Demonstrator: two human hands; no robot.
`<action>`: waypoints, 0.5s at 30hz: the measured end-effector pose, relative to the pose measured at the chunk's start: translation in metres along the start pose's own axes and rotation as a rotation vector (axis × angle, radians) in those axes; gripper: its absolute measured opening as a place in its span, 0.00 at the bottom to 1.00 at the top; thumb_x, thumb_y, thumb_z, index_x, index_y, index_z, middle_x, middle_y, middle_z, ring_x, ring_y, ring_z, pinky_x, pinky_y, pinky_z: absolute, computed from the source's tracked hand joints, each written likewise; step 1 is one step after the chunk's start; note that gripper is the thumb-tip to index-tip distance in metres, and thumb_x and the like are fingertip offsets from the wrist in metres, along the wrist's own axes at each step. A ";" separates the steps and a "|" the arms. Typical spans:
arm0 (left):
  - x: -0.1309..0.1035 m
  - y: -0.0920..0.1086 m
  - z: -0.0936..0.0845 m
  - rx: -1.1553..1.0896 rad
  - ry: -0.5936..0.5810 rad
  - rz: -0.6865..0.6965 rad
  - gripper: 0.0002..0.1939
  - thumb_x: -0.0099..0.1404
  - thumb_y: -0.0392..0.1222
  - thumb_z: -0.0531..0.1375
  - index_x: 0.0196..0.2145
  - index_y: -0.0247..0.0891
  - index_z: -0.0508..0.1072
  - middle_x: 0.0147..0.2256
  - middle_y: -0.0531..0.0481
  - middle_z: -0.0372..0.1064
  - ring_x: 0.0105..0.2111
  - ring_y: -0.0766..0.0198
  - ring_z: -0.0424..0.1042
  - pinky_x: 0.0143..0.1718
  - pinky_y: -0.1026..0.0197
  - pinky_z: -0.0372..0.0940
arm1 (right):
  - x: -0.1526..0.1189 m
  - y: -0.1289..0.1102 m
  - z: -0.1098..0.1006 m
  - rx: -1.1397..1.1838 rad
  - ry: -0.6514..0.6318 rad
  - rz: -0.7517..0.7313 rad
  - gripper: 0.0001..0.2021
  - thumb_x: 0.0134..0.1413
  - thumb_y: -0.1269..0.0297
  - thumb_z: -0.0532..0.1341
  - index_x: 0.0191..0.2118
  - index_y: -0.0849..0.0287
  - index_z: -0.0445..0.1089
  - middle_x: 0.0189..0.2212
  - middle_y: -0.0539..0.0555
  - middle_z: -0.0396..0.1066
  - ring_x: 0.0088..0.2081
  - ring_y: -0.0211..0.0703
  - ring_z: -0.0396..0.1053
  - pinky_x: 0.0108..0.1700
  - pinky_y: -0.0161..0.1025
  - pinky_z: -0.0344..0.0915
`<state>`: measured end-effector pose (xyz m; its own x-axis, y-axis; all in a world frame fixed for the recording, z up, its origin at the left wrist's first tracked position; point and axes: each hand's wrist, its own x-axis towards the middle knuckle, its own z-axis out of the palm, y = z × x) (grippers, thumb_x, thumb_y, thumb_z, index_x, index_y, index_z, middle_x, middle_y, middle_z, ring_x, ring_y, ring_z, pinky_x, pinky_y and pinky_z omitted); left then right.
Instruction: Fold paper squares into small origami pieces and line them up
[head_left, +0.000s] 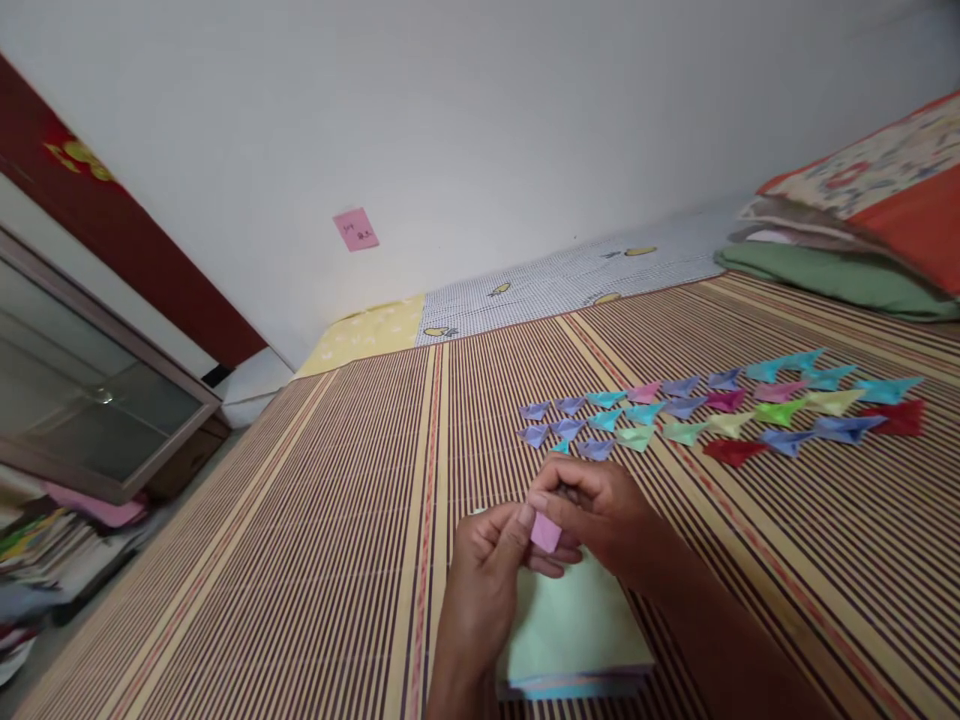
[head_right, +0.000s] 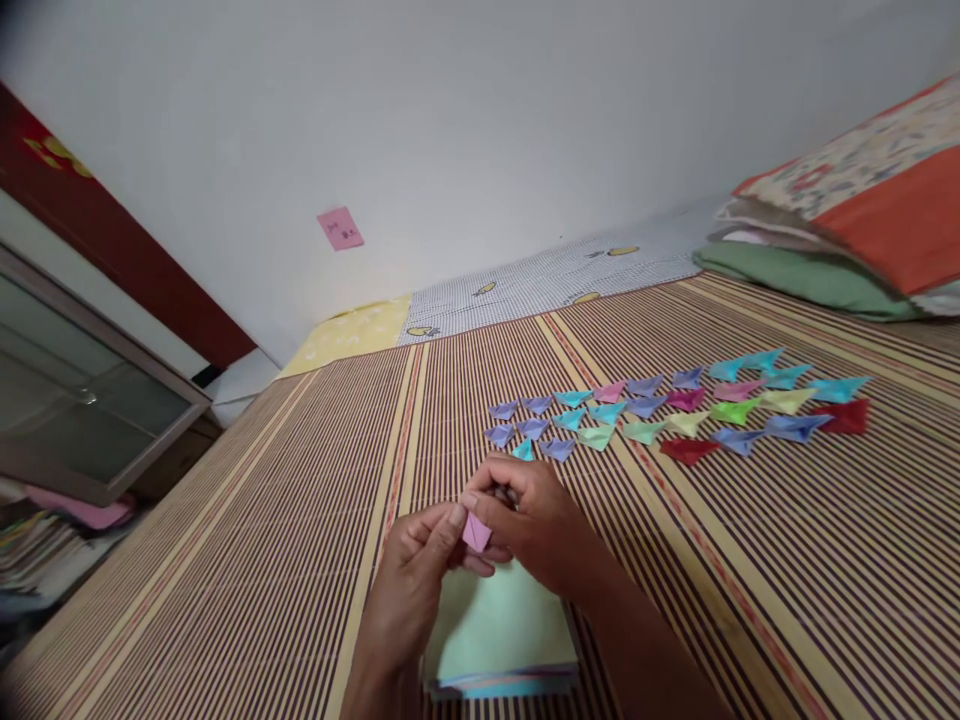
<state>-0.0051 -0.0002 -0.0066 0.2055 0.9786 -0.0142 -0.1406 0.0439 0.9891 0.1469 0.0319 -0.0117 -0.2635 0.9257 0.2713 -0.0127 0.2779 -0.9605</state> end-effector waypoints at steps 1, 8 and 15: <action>0.000 0.000 0.000 0.003 0.006 0.007 0.20 0.69 0.53 0.62 0.33 0.31 0.83 0.29 0.40 0.81 0.30 0.54 0.81 0.27 0.62 0.72 | 0.000 0.000 0.000 0.035 -0.007 0.019 0.12 0.60 0.60 0.63 0.27 0.59 0.72 0.23 0.47 0.64 0.22 0.35 0.62 0.24 0.33 0.59; 0.002 -0.002 -0.001 -0.004 0.169 0.058 0.19 0.70 0.52 0.61 0.34 0.32 0.83 0.30 0.41 0.82 0.29 0.58 0.80 0.27 0.64 0.70 | 0.004 0.010 -0.004 0.205 -0.012 0.066 0.11 0.59 0.58 0.64 0.31 0.59 0.70 0.24 0.47 0.67 0.27 0.36 0.66 0.30 0.34 0.63; 0.001 0.000 0.001 0.067 0.228 0.077 0.21 0.68 0.55 0.62 0.31 0.33 0.82 0.27 0.43 0.80 0.26 0.59 0.78 0.26 0.63 0.70 | 0.001 0.008 0.003 -0.041 0.076 0.033 0.08 0.56 0.64 0.64 0.27 0.58 0.69 0.23 0.47 0.68 0.26 0.38 0.65 0.29 0.36 0.61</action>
<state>-0.0040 0.0007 -0.0063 -0.0279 0.9990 0.0362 -0.0817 -0.0384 0.9959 0.1440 0.0344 -0.0193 -0.1896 0.9509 0.2445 0.0348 0.2554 -0.9662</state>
